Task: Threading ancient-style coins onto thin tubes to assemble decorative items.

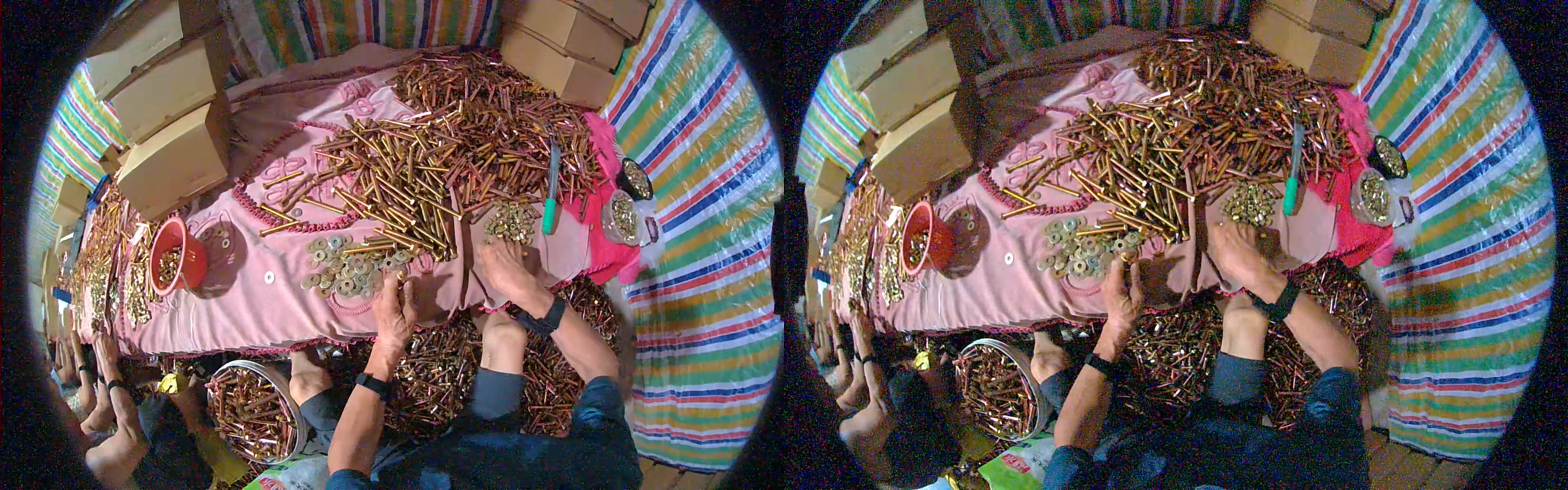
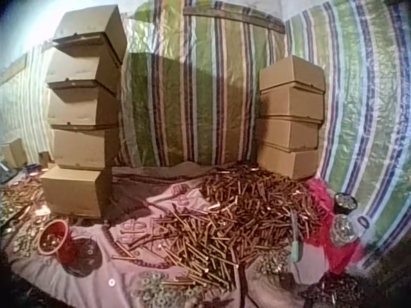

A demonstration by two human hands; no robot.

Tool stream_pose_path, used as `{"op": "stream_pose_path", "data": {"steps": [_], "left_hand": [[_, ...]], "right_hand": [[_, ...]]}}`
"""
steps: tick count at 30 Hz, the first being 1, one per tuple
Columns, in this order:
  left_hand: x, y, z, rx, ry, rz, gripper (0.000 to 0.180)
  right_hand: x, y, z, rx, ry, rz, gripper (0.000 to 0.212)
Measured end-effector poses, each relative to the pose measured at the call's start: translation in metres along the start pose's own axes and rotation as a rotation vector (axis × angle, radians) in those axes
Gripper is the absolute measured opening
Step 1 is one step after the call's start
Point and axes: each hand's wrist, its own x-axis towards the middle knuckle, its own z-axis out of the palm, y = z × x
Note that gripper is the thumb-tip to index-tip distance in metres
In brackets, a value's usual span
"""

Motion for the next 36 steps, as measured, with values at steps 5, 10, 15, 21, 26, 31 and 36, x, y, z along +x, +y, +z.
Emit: {"op": "stream_pose_path", "data": {"steps": [5,10,15,21,26,31,36], "left_hand": [[-0.003,-0.014,0.002,0.036,0.019,0.068,0.021],[-0.008,-0.024,0.000,0.024,-0.035,0.032,0.026],[-0.006,-0.013,0.003,-0.012,-0.057,0.013,0.035],[-0.011,-0.027,-0.001,-0.054,-0.071,-0.003,0.043],[-0.015,-0.034,0.000,-0.015,-0.081,0.012,0.053],[-0.013,-0.029,-0.001,-0.026,-0.166,-0.080,0.058],[-0.013,-0.029,-0.003,-0.035,-0.143,-0.040,0.058]], "right_hand": [[0.034,-0.027,-0.037,0.380,-0.022,0.175,0.016],[0.046,-0.058,-0.035,1.315,-0.152,0.366,0.021],[0.057,-0.106,-0.041,1.392,-0.048,0.308,0.018],[0.054,-0.129,-0.048,0.939,0.036,0.040,0.015],[0.057,-0.131,-0.050,0.763,0.124,-0.139,0.017],[0.058,-0.134,-0.059,0.731,0.117,-0.165,0.019],[0.058,-0.136,-0.062,0.690,0.087,-0.147,0.023]]}}
